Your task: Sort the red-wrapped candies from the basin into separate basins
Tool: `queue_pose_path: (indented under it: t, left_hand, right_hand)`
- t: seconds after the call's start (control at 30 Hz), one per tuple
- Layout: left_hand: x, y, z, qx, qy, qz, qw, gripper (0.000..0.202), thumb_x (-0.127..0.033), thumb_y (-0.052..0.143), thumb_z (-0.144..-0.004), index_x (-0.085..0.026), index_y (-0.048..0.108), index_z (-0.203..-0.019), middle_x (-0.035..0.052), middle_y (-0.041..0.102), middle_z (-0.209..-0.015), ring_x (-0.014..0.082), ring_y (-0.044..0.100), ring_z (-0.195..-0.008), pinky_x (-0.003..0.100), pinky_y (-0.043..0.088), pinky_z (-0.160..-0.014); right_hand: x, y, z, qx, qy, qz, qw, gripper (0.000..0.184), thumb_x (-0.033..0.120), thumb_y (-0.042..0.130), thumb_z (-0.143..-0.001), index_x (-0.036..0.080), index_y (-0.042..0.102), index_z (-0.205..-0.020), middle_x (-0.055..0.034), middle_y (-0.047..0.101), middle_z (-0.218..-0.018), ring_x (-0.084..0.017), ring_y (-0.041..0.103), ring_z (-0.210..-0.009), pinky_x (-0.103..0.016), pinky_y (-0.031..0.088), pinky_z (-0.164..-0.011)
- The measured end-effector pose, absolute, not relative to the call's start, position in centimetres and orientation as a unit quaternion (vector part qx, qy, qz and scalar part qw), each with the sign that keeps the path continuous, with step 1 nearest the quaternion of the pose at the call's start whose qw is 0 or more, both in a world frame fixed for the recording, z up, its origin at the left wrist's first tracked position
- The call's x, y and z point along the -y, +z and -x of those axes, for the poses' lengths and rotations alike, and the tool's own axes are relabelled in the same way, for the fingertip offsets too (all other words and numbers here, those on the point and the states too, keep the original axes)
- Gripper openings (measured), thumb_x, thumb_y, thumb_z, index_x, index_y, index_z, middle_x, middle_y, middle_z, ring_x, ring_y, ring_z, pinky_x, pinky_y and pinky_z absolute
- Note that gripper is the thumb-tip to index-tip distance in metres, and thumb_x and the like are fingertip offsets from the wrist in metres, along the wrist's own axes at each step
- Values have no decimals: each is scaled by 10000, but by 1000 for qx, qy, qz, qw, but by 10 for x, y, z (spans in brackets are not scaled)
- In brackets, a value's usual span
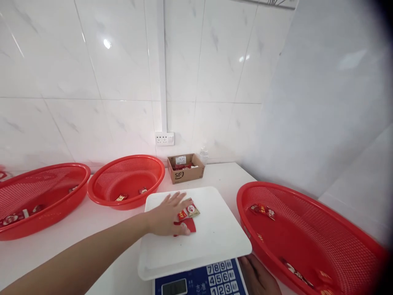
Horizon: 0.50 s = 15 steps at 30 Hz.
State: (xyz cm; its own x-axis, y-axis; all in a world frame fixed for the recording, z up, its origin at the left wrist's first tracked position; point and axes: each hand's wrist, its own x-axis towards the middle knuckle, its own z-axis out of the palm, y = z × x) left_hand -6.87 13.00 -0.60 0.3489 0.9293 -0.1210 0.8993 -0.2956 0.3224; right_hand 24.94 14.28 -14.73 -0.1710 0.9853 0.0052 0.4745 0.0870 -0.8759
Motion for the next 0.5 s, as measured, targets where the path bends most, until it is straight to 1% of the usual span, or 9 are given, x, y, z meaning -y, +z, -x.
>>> queue_pose_path:
  t: [0.07, 0.1, 0.17, 0.23, 0.3, 0.33, 0.4, 0.5]
  left_hand:
    - [-130, -12, 50, -537, 19, -823, 187, 902, -743, 445, -700, -286, 183, -1432, 126, 51, -1532, 353, 9, -1382, 584, 90, -1076]
    - [-131, -15, 43, -532, 20, -827, 181, 876, -737, 440, -710, -283, 210, -1424, 135, 77, -1528, 357, 31, -1382, 586, 97, -1073]
    - [-134, -20, 34, -534, 44, -831, 146, 757, -687, 416, -766, -270, 301, -1387, 150, 183, -1502, 349, 133, -1373, 555, 165, -1070]
    - [-138, -24, 27, -538, 76, -835, 89, 602, -612, 406, -818, -256, 417, -1303, 145, 346, -1413, 325, 302, -1303, 494, 278, -1034]
    - [-141, -24, 23, -537, 84, -839, 29, 485, -553, 409, -841, -239, 492, -1201, 124, 498, -1240, 292, 459, -1139, 446, 375, -947]
    - [-142, -24, 21, -536, 76, -841, 3, 448, -535, 401, -850, -228, 509, -1158, 111, 543, -1144, 276, 504, -1049, 432, 407, -894]
    - [-144, -22, 18, -537, 48, -842, -29, 397, -503, 368, -870, -209, 522, -1089, 88, 580, -988, 252, 548, -907, 395, 451, -778]
    - [-145, -22, 17, -545, 18, -838, -31, 345, -473, 339, -885, -209, 524, -1007, 58, 588, -889, 214, 586, -758, 317, 455, -608]
  right_hand:
    - [-145, -146, -250, 655, 393, 557, 327, 494, 627, 445, -752, 226, 674, -925, -76, 691, -1023, -274, 609, -1008, -320, 495, -844]
    - [-145, -146, -250, 654, 389, 560, 327, 502, 633, 442, -748, 223, 674, -921, -81, 691, -1025, -275, 612, -1002, -323, 493, -844]
    - [-146, -148, -251, 658, 389, 557, 324, 508, 636, 434, -755, 223, 673, -931, -86, 687, -1041, -270, 613, -997, -320, 489, -849]
    - [-146, -151, -252, 661, 393, 553, 320, 510, 631, 429, -766, 227, 668, -963, -83, 677, -1073, -264, 604, -1019, -316, 482, -862]
    - [-147, -154, -254, 660, 397, 555, 315, 507, 622, 431, -775, 233, 657, -1008, -77, 664, -1108, -262, 589, -1052, -318, 473, -881]
    - [-147, -156, -254, 659, 399, 556, 314, 503, 616, 436, -777, 234, 652, -1022, -74, 659, -1122, -263, 582, -1066, -323, 467, -892]
    - [-148, -157, -255, 656, 397, 557, 319, 494, 610, 452, -771, 229, 653, -1015, -76, 660, -1117, -270, 579, -1071, -336, 461, -905]
    - [-148, -156, -255, 653, 388, 557, 335, 459, 595, 486, -754, 229, 667, -963, -77, 684, -1058, -282, 601, -1031, -344, 482, -876]
